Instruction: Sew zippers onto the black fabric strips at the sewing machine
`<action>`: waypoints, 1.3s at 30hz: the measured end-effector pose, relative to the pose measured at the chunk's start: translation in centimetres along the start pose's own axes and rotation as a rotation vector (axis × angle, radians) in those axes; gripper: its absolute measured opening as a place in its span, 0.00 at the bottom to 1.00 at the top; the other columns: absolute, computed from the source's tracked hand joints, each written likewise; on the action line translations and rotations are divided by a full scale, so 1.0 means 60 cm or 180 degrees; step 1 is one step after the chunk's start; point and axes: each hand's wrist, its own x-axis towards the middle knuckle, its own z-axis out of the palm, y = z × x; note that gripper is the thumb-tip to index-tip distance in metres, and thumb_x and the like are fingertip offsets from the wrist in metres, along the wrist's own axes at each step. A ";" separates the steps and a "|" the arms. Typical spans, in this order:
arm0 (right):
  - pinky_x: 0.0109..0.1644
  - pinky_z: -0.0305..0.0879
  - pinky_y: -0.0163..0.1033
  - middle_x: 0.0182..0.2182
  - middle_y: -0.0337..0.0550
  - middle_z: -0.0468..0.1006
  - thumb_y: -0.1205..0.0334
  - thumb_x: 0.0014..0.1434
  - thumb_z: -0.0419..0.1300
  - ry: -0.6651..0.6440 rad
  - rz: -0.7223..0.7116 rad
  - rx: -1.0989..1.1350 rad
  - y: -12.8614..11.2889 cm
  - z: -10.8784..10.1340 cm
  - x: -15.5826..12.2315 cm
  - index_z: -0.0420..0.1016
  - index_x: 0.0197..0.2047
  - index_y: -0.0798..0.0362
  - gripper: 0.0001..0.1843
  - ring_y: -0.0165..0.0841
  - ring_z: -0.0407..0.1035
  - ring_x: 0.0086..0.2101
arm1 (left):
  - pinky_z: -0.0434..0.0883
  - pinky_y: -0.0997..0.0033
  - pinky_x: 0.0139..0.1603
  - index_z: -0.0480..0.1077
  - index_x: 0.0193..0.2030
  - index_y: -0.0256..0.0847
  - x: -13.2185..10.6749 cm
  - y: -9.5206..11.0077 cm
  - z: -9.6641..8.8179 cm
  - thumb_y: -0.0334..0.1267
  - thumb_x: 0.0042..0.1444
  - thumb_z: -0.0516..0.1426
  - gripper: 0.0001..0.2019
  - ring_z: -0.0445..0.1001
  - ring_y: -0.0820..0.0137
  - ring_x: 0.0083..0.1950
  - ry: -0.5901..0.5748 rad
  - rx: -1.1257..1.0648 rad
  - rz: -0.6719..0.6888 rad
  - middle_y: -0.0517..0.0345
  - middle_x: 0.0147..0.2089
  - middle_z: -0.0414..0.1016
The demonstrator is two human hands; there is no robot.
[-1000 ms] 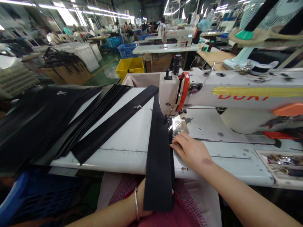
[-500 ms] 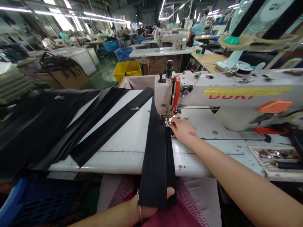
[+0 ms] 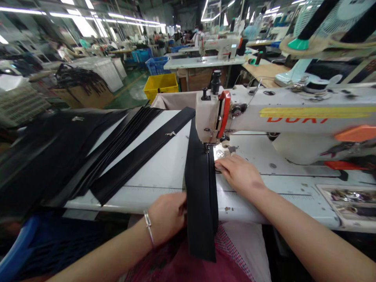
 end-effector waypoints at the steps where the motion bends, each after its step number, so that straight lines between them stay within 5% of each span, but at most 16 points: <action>1: 0.52 0.62 0.43 0.47 0.43 0.74 0.62 0.63 0.50 -0.0049 -0.0306 0.0090 -0.007 0.001 -0.032 0.70 0.53 0.46 0.17 0.38 0.65 0.49 | 0.68 0.52 0.50 0.69 0.43 0.36 0.014 -0.001 -0.027 0.47 0.57 0.56 0.15 0.71 0.57 0.45 0.0489 0.0582 0.0195 0.49 0.40 0.72; 4: 0.55 0.63 0.44 0.56 0.45 0.67 0.69 0.54 0.52 -0.0075 -0.1179 0.0420 -0.025 0.012 -0.113 0.65 0.58 0.51 0.27 0.38 0.61 0.54 | 0.60 0.50 0.61 0.58 0.62 0.35 0.075 -0.007 -0.083 0.40 0.59 0.55 0.25 0.62 0.54 0.60 0.0944 0.2024 0.1396 0.41 0.59 0.62; 6: 0.57 0.62 0.47 0.60 0.48 0.63 0.69 0.49 0.54 -0.0049 -0.1448 0.0436 -0.032 0.022 -0.143 0.63 0.59 0.54 0.32 0.41 0.57 0.57 | 0.53 0.52 0.66 0.51 0.67 0.41 0.118 -0.012 -0.099 0.34 0.57 0.54 0.30 0.52 0.56 0.67 0.0384 0.2451 0.2173 0.44 0.68 0.49; 9: 0.55 0.65 0.50 0.62 0.51 0.60 0.69 0.45 0.55 0.0027 -0.1651 0.0164 -0.037 0.032 -0.158 0.60 0.62 0.57 0.37 0.45 0.54 0.60 | 0.49 0.54 0.69 0.50 0.68 0.42 0.160 -0.020 -0.103 0.36 0.55 0.56 0.34 0.48 0.58 0.70 -0.0303 0.2567 0.2611 0.46 0.70 0.47; 21: 0.52 0.70 0.45 0.50 0.50 0.73 0.76 0.54 0.48 0.0781 -0.1948 0.0226 -0.036 0.047 -0.146 0.71 0.51 0.60 0.22 0.42 0.64 0.53 | 0.42 0.52 0.70 0.47 0.69 0.43 0.169 -0.041 -0.096 0.41 0.45 0.61 0.44 0.44 0.57 0.71 -0.0326 0.2433 0.2623 0.48 0.71 0.44; 39: 0.50 0.71 0.44 0.45 0.48 0.76 0.73 0.62 0.50 0.0833 -0.2032 0.0392 -0.032 0.041 -0.127 0.73 0.48 0.61 0.15 0.40 0.68 0.48 | 0.42 0.52 0.70 0.46 0.69 0.43 0.174 -0.039 -0.098 0.43 0.44 0.60 0.45 0.45 0.59 0.71 -0.0332 0.2393 0.2583 0.51 0.71 0.45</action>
